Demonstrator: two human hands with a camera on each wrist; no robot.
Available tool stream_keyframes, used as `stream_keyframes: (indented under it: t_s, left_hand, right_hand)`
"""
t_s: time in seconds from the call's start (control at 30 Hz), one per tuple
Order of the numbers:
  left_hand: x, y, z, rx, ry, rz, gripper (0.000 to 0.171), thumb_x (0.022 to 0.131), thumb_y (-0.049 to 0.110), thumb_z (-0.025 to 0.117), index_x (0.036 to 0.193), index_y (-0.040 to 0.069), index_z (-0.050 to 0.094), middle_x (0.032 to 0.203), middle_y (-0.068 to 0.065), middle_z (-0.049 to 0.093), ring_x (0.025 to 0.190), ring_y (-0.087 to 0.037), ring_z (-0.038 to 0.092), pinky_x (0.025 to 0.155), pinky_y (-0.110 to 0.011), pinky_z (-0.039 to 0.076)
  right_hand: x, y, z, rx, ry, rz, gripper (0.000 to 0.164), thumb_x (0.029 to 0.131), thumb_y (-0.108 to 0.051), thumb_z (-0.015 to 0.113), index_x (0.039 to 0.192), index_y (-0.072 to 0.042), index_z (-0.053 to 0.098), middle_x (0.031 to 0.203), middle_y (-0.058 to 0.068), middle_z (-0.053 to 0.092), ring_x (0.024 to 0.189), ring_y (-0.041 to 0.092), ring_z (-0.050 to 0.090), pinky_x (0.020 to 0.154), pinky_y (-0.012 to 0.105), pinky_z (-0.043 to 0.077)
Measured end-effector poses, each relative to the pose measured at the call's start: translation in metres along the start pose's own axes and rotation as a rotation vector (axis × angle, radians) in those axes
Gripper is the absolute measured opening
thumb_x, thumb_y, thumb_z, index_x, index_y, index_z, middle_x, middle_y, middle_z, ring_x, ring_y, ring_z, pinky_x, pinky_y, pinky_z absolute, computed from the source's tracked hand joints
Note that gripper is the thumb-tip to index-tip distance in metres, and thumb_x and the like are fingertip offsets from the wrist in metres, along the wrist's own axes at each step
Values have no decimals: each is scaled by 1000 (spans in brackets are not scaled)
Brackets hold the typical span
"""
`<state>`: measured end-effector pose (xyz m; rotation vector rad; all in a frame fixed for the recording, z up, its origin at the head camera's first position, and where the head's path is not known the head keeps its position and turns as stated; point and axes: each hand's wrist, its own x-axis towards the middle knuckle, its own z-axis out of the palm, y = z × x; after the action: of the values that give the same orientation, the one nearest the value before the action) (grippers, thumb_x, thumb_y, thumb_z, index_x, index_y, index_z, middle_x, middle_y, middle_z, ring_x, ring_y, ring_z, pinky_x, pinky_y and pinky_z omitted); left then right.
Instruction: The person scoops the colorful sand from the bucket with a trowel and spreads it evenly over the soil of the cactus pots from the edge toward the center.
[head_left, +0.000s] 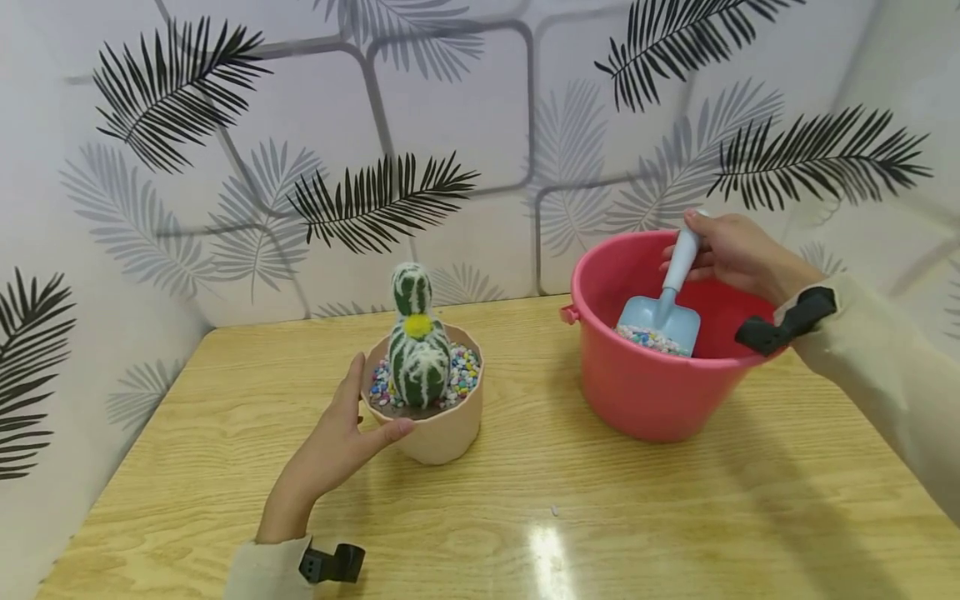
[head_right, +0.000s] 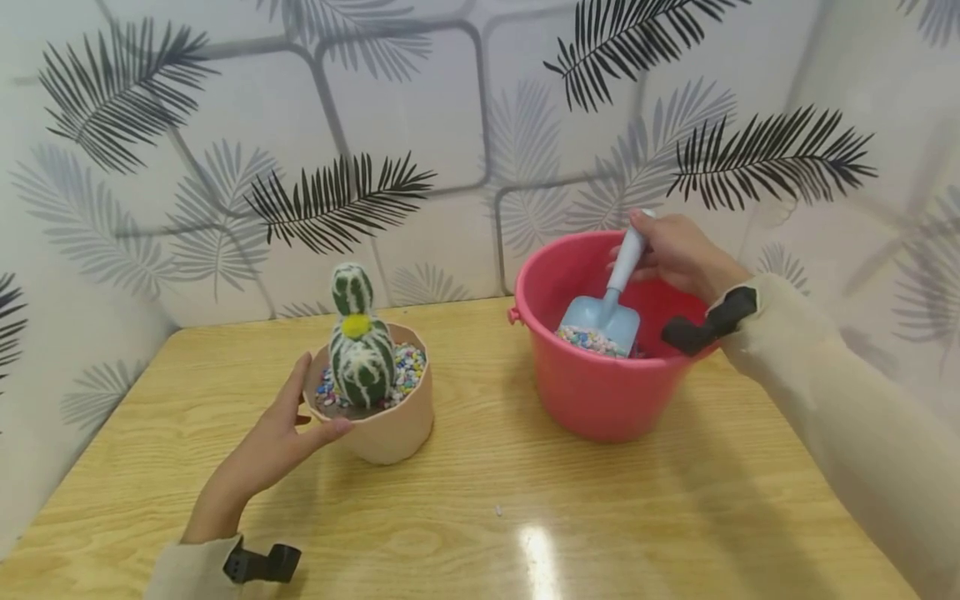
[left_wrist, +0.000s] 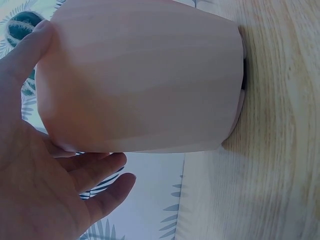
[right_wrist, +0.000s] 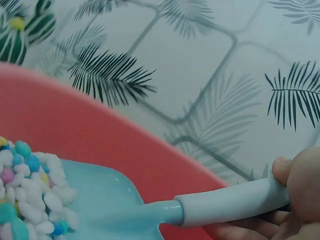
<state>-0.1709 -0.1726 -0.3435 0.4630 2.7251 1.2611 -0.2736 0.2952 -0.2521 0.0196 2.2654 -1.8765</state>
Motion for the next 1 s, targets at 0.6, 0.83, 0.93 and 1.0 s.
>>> stream_keyframes:
  t_s: [0.6,0.83,0.93,1.0]
  left_hand:
    - [-1,-1,1,-2,7,6,104,90,40,65,152,7,-11,159,-22,1,143,-44,15,104,-63,32]
    - [-2,-1,2,-20,-1,14,104,89,40,65,152,9,-13,159,-22,-1,143,-45,12,105,-65,30]
    - [-1,-2,1,-23,2,14,105,89,41,65,152,9,-13,159,-21,-1,143,-45,12,105,-65,30]
    - [-1,-2,0,-18,4,11,105,89,41,65,152,9,-13,159,-21,-1,143,-45,12,105,-64,30]
  right_hand:
    - [5,-12,-6,132,141,13,38,94,-47,45,104,-9,42,74,-8,67,68,8,69,63,21,56]
    - [10,-17,-4,237,150,36,36,95,-43,46,103,-9,41,71,-3,68,66,11,68,60,25,57]
    - [11,-19,-4,292,160,47,33,94,-42,48,105,-12,42,72,-2,66,67,11,68,59,26,57]
    - [12,-21,-3,324,172,55,31,94,-41,50,105,-13,42,71,-1,66,67,12,68,59,27,57]
